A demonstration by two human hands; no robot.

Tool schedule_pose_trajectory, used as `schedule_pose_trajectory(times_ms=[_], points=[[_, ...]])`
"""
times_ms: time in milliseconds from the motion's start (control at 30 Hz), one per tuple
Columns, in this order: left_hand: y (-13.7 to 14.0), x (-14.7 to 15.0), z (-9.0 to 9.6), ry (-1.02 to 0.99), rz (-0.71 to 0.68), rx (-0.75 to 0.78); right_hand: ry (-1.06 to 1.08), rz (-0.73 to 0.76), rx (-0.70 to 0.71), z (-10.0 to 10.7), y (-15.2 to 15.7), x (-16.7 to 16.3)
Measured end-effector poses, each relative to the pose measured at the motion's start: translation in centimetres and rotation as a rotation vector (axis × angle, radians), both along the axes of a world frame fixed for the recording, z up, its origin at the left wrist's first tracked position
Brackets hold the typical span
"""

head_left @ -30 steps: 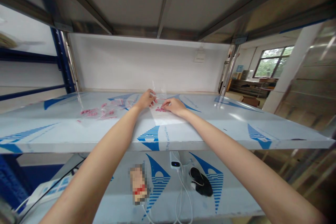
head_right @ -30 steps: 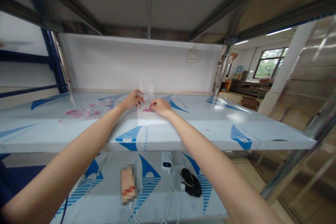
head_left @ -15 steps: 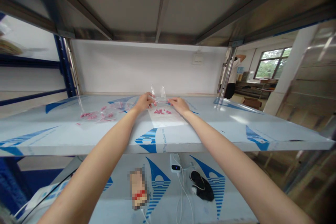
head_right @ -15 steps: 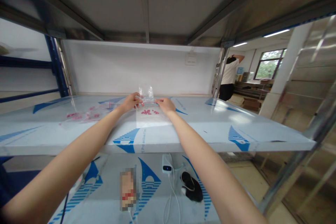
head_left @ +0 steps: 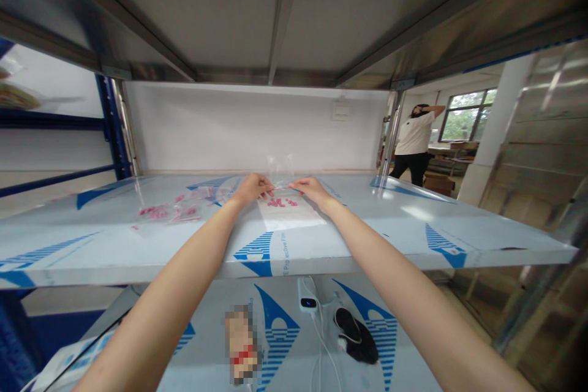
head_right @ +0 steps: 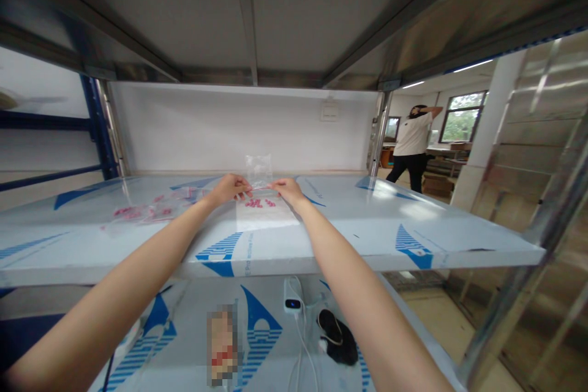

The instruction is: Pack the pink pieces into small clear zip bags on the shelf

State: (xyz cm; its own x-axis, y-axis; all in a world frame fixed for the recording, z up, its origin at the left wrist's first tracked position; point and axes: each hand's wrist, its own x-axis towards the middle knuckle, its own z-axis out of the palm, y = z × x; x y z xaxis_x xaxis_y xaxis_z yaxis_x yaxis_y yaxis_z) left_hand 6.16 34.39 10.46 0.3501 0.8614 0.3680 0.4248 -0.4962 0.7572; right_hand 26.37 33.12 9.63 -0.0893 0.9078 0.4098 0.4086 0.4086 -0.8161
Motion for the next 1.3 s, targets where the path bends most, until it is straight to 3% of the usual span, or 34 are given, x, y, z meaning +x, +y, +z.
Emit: schedule_pose_trajectory(times_ms=[433,900,1300], points=[[-0.7,0.3,0.6,-0.017,-0.017,0.035,0.110,0.011,-0.121,0.8,-1.4,0.0],[-1.6,0.8,1.2,-0.081,-0.014,-0.002,0.135,0.006,-0.056,1.4,-1.6,0.0],[-2.0,0.7,1.5,-0.112,-0.052,0.005,0.117,0.105,-0.026,1.4,-1.6,-0.3]])
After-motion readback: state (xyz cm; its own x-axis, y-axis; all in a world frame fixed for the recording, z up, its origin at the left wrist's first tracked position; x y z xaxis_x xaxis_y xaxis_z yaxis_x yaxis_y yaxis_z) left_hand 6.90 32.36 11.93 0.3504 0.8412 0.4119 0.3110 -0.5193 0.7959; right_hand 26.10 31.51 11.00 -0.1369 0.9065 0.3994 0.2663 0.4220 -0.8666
